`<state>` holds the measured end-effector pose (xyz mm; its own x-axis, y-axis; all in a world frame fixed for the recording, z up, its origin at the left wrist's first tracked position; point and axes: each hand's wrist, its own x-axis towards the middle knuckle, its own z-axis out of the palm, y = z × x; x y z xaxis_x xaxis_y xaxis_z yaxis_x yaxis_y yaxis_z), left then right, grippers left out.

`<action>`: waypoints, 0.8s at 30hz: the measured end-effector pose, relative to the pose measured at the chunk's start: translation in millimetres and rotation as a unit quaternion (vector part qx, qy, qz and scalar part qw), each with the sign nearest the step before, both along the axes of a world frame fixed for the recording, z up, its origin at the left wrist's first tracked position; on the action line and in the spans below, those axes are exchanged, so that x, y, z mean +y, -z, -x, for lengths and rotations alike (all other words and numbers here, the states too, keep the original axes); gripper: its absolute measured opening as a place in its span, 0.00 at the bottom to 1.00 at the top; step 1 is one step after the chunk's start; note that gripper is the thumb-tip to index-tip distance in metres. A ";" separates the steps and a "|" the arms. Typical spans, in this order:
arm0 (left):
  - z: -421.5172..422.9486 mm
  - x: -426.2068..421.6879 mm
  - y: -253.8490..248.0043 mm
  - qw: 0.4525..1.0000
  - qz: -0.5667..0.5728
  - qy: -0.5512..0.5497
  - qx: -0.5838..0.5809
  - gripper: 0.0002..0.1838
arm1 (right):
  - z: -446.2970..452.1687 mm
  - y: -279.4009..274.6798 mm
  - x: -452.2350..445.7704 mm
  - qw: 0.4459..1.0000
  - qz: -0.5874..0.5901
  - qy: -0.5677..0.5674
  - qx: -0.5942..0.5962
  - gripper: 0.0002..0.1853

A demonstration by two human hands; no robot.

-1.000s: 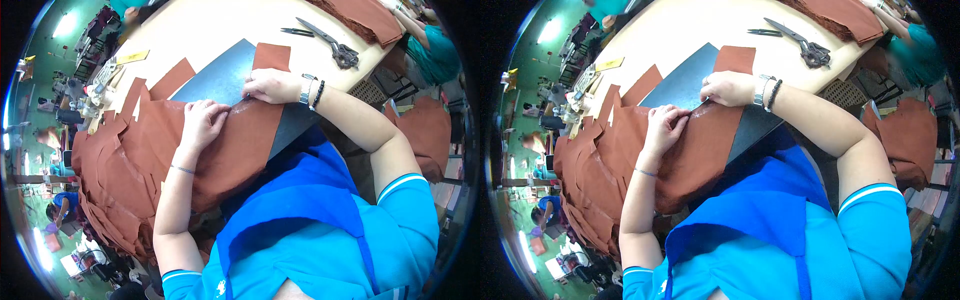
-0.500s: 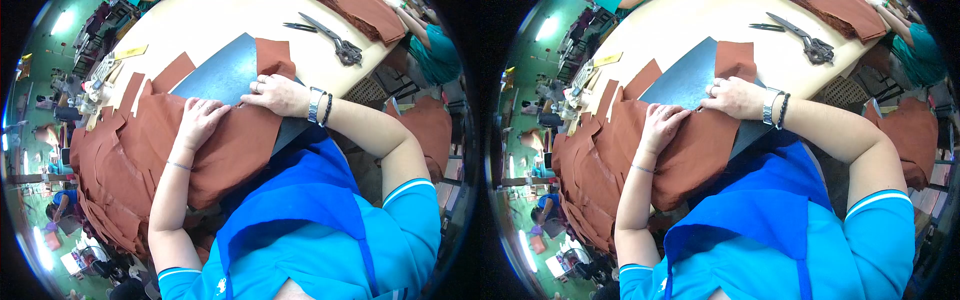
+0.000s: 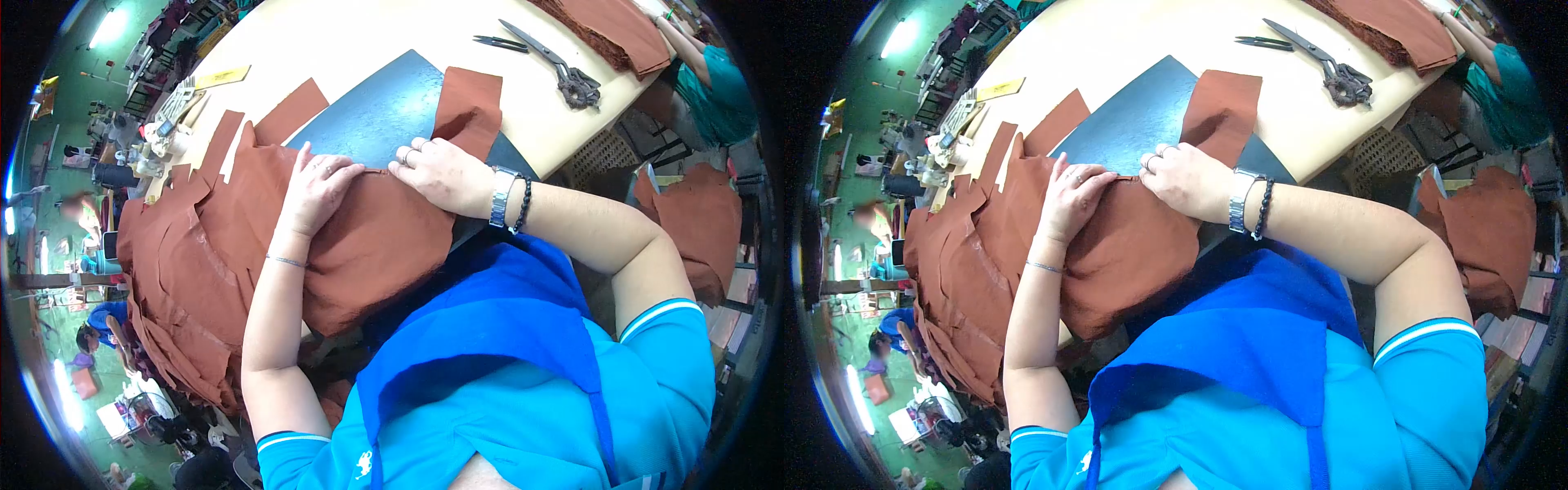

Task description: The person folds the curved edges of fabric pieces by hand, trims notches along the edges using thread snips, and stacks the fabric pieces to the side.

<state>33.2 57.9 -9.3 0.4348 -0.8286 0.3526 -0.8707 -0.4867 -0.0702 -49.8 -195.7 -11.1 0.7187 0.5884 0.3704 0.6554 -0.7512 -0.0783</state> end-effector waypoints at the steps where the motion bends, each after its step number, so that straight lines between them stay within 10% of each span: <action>1: -3.1 4.5 0.2 1.000 -0.001 -0.002 0.002 0.11 | -1.0 -1.9 -0.8 1.000 -0.003 -0.002 0.020 0.13; 24: -12.8 14.0 9.6 0.998 0.039 -0.025 -0.033 0.08 | -27.4 -28.9 27.7 0.978 0.055 0.023 0.200 0.24</action>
